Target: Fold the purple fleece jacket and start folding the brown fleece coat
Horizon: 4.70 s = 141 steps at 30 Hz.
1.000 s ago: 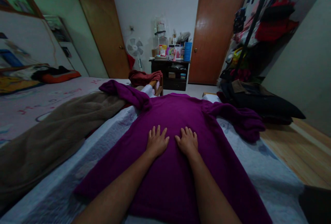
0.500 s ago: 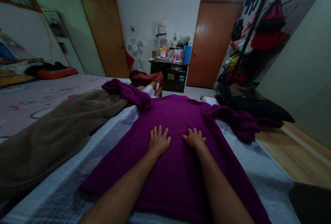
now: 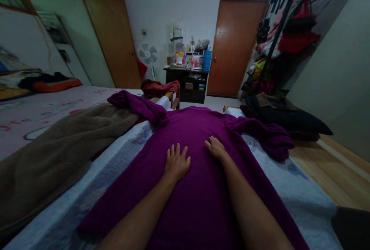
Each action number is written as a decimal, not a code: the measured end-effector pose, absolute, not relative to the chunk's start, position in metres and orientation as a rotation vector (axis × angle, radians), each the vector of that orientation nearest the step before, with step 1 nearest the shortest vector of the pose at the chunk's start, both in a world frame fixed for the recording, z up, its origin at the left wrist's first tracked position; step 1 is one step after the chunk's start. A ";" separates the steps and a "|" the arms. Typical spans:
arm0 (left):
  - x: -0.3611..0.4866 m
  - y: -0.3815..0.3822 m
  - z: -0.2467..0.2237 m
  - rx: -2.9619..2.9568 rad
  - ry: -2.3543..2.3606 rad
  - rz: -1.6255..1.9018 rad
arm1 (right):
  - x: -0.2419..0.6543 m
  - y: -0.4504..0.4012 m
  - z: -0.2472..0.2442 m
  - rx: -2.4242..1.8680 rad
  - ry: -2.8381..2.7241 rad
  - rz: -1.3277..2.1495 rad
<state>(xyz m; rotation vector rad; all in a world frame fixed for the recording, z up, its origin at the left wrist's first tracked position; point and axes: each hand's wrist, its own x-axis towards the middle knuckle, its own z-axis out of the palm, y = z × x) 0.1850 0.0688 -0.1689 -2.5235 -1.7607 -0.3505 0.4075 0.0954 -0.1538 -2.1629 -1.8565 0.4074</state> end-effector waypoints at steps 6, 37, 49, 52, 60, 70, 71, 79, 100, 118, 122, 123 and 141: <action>0.186 0.070 -0.168 -2.520 -1.770 -0.289 | 0.431 0.094 -0.159 -2.309 -1.706 0.361; 0.320 0.086 -0.168 -3.059 -1.397 -0.420 | 0.507 0.051 -0.101 -2.440 -1.053 0.041; 0.321 0.083 -0.163 -3.031 -1.400 -0.441 | 0.486 0.061 -0.101 -2.621 -1.315 0.176; 0.321 0.082 -0.162 -3.028 -1.401 -0.451 | 0.482 0.063 -0.105 -2.642 -1.329 0.236; 0.323 0.082 -0.166 -2.973 -1.508 -0.438 | 0.483 0.063 -0.106 -2.584 -1.231 0.141; 0.326 0.083 -0.166 -2.940 -1.640 -0.314 | 0.501 0.055 -0.096 -2.415 -0.907 -0.155; 0.325 0.083 -0.165 -2.944 -1.634 -0.299 | 0.502 0.054 -0.096 -2.409 -0.884 -0.174; 0.321 0.085 -0.161 -2.968 -1.619 -0.246 | 0.507 0.053 -0.101 -2.410 -0.853 -0.155; 0.281 0.127 -0.155 -2.767 -1.962 -0.283 | 0.451 0.097 -0.160 -2.440 -1.414 0.295; 0.280 0.137 -0.155 -2.668 -1.979 -0.597 | 0.423 0.171 -0.156 -2.264 -1.885 0.279; 0.282 0.137 -0.156 -2.674 -1.965 -0.586 | 0.438 0.181 -0.160 -2.409 -1.795 0.161; 0.282 0.137 -0.156 -2.674 -1.963 -0.584 | 0.441 0.182 -0.160 -2.452 -1.750 0.145; 0.291 0.136 -0.161 -2.642 -1.899 -0.591 | 0.456 0.206 -0.136 -2.535 -1.782 0.110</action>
